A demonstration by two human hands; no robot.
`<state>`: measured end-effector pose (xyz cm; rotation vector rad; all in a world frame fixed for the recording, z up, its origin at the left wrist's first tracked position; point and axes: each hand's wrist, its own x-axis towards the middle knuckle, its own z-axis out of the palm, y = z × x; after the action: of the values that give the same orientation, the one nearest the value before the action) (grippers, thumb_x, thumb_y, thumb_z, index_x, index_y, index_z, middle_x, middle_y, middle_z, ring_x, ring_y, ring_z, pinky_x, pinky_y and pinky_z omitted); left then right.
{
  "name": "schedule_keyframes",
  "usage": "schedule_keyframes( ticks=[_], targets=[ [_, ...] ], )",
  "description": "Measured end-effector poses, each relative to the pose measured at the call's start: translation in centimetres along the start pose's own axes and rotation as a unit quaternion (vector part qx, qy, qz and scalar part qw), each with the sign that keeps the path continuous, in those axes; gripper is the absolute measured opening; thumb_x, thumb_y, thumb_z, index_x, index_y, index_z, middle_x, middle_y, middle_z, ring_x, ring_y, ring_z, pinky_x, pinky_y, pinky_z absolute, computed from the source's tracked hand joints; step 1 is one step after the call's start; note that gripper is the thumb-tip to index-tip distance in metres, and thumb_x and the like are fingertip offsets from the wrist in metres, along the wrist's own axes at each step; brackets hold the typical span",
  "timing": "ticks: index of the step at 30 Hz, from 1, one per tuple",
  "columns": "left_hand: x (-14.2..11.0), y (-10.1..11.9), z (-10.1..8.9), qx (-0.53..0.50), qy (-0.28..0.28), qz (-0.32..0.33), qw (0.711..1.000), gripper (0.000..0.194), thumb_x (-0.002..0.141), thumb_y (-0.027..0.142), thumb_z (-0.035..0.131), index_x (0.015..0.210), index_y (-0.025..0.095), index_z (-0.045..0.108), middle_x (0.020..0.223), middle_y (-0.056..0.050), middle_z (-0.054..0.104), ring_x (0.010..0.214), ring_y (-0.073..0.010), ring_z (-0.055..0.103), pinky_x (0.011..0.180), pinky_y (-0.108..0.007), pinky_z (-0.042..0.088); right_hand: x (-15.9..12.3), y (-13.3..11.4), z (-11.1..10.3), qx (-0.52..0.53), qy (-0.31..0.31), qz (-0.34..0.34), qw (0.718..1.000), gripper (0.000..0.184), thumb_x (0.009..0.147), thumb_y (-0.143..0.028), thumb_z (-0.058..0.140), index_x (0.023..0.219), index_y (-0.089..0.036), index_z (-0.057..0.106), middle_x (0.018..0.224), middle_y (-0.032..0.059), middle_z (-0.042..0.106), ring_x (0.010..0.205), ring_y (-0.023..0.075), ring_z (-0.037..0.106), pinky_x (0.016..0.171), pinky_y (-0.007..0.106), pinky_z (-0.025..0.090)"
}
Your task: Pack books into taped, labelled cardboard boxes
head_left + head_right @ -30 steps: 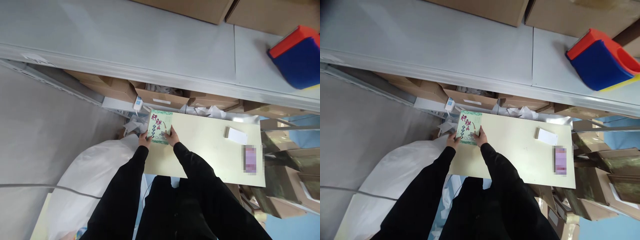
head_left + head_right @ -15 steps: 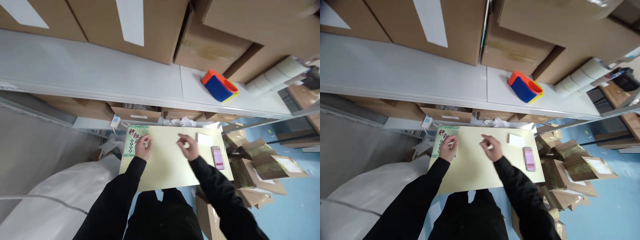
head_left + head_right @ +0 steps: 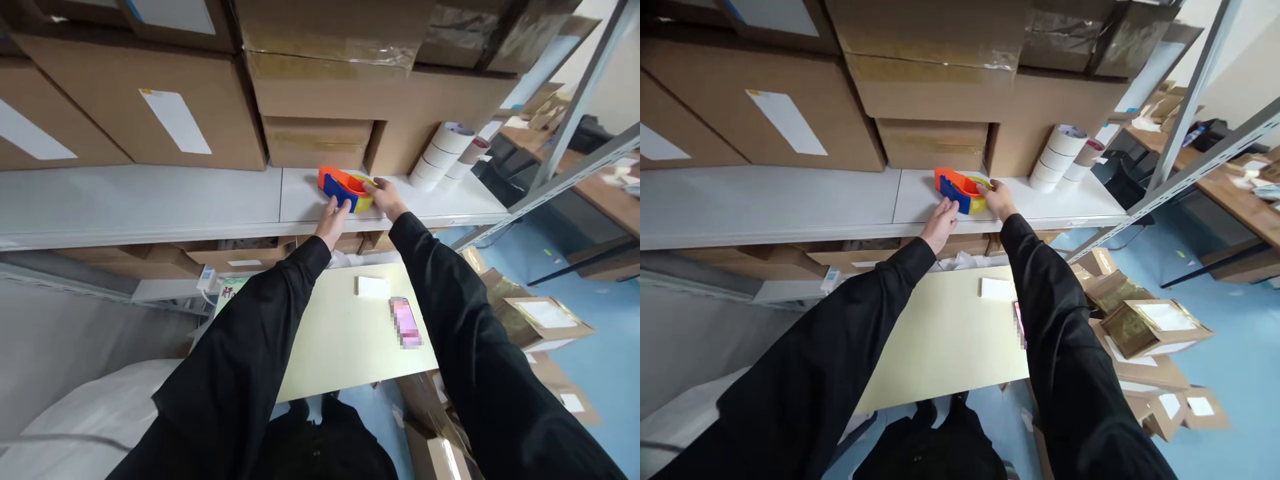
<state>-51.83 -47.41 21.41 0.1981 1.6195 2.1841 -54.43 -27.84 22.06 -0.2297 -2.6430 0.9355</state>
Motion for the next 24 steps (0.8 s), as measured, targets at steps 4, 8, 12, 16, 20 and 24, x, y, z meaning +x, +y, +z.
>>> schedule_keyframes(
  ticks=[4,8,12,16,20,24],
  targets=[
    [0.6,-0.7,1.4,0.006,0.01,0.027,1.0,0.056,0.087,0.056,0.045,0.13,0.02,0.041,0.14,-0.01,0.041,0.132,-0.0216,0.038,0.106,-0.048,0.03,-0.2,-0.4,1.1,0.022,0.038,0.053,0.998,0.05,0.081,-0.047,0.054,0.111,-0.008,0.048,0.106,0.0131,0.056,0.102,0.0224,0.055,0.092,0.046,0.043],
    [-2.2,-0.7,2.5,0.045,0.095,0.151,0.983,0.062,0.082,0.057,0.052,0.129,0.019,0.039,0.133,-0.01,0.044,0.125,-0.0234,0.044,0.103,-0.047,0.035,-5.0,-2.4,-0.5,0.032,0.075,0.006,0.997,0.05,0.085,-0.044,0.048,0.122,-0.013,0.038,0.118,0.0121,0.046,0.111,0.0244,0.049,0.095,0.05,0.041],
    [-9.1,-2.3,3.7,0.111,0.163,0.179,0.964,0.065,0.075,0.049,0.065,0.129,0.021,0.04,0.129,-0.011,0.044,0.118,-0.0238,0.048,0.097,-0.039,0.043,-15.7,-4.6,-2.8,0.051,0.087,0.001,0.995,0.059,0.084,-0.045,0.05,0.132,-0.021,0.028,0.125,0.0121,0.04,0.112,0.0264,0.048,0.088,0.047,0.047],
    [-17.1,-8.0,4.3,0.169,0.159,0.117,0.966,0.054,0.078,0.035,0.064,0.127,0.023,0.044,0.126,-0.011,0.046,0.112,-0.0214,0.051,0.088,-0.031,0.049,-27.4,-3.6,-2.6,0.074,0.058,0.113,0.989,0.066,0.077,-0.045,0.06,0.132,-0.022,0.032,0.117,0.0129,0.045,0.101,0.0253,0.053,0.07,0.036,0.054],
    [-22.3,-16.1,3.8,0.218,0.126,-0.047,0.967,0.051,0.075,0.027,0.064,0.124,0.019,0.049,0.118,-0.012,0.051,0.1,-0.0197,0.057,0.083,-0.031,0.051,-35.8,0.4,0.0,0.057,0.004,0.239,0.969,0.055,0.076,-0.043,0.059,0.123,-0.018,0.044,0.105,0.0134,0.048,0.095,0.0258,0.052,0.06,0.034,0.055],
    [-24.9,-22.4,3.0,0.239,0.106,-0.109,0.959,0.049,0.071,0.019,0.063,0.118,0.017,0.053,0.113,-0.011,0.054,0.088,-0.0171,0.06,0.072,-0.03,0.055,-41.1,3.7,2.8,0.051,-0.027,0.305,0.951,0.056,0.075,-0.043,0.06,0.121,-0.013,0.046,0.108,0.0154,0.049,0.096,0.0258,0.053,0.059,0.034,0.056]
  ],
)
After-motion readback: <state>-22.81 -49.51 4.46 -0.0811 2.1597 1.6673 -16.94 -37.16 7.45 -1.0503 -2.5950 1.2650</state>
